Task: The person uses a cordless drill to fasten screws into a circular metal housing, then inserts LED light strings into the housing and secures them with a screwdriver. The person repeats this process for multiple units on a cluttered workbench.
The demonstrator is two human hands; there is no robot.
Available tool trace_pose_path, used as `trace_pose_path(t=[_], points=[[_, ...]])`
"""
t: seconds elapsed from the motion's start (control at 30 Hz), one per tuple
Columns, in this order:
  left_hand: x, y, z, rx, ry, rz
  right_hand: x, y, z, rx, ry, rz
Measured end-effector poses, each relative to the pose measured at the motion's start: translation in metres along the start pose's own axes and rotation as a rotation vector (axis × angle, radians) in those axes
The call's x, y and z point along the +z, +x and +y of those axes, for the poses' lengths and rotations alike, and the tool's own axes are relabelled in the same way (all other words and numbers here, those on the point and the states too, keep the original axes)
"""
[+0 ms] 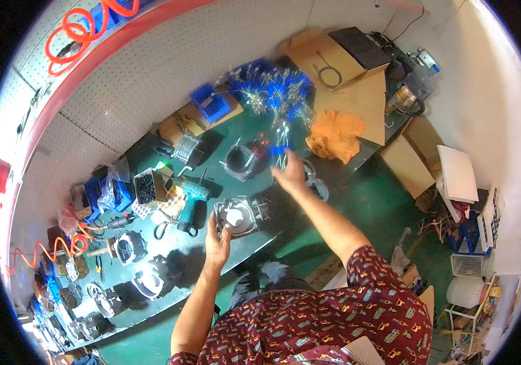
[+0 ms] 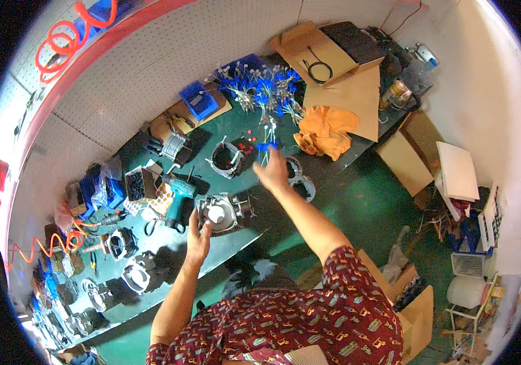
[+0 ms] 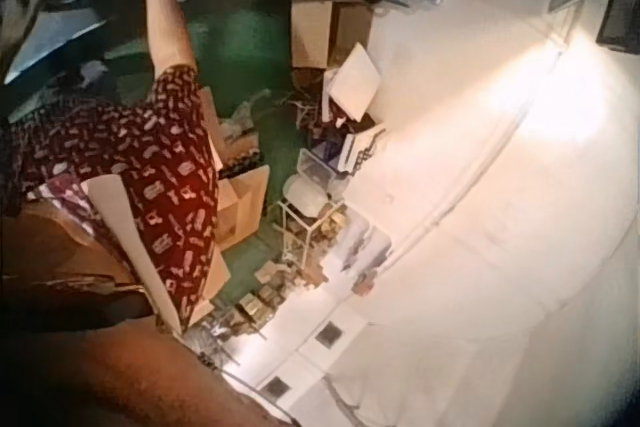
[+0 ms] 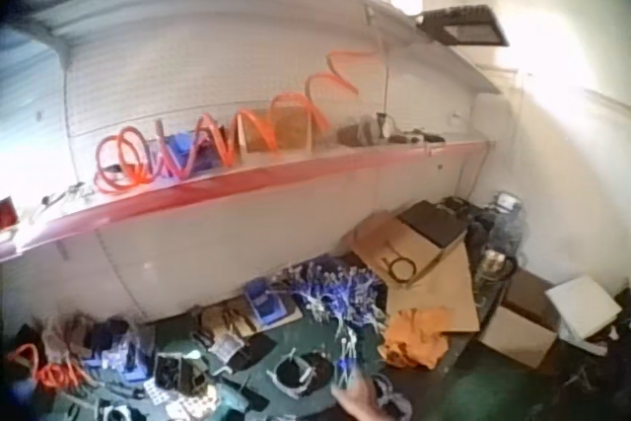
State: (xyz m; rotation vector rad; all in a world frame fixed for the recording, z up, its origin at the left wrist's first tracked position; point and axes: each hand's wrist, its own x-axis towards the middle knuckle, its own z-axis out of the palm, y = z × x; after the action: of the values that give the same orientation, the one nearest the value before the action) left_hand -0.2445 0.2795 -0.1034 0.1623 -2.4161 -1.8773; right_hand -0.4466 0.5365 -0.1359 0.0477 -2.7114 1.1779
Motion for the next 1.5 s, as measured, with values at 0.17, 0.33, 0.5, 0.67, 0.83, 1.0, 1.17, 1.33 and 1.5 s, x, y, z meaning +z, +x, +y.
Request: trace_pose_path(t=[0.17,0.33,0.5,0.67,0.83,1.0,1.17,1.33,1.5], points=[[-0.012,-0.018,-0.023,-0.185,-0.056,-0.025,0.026,0.090,0.013,0.422,-0.338,-0.205],[-0.020,-0.029,-0.013,-0.349,-0.111,-0.049,0.070,0.104,0.020,0.580,-0.393,-0.206],[-0.027,-0.035,-0.013,-0.388,-0.167,0.012,0.098,0.107,0.027,0.718,-0.127,-0.065],[-0.028,-0.029,-0.003,-0.371,-0.168,0.029,0.093,0.118,0.061,0.666,0.087,0.167],[-0.036,-0.015,0.025,-0.321,-0.158,0.161,0.035,0.109,0.035,0.471,0.897,0.129],[-0.029,0.031,0.079,0.030,0.051,0.120,-0.061,0.069,-0.055,0.459,1.027,-0.198],[0.011,0.077,0.153,0.037,-0.126,-0.095,-0.105,0.000,-0.114,0.452,0.946,-0.478],[0.033,0.076,0.135,-0.037,-0.238,-0.090,-0.117,-0.064,-0.159,0.345,0.974,-0.626],[0.014,0.040,0.139,-0.154,-0.505,0.015,-0.107,-0.103,-0.144,0.559,1.216,-0.613]])
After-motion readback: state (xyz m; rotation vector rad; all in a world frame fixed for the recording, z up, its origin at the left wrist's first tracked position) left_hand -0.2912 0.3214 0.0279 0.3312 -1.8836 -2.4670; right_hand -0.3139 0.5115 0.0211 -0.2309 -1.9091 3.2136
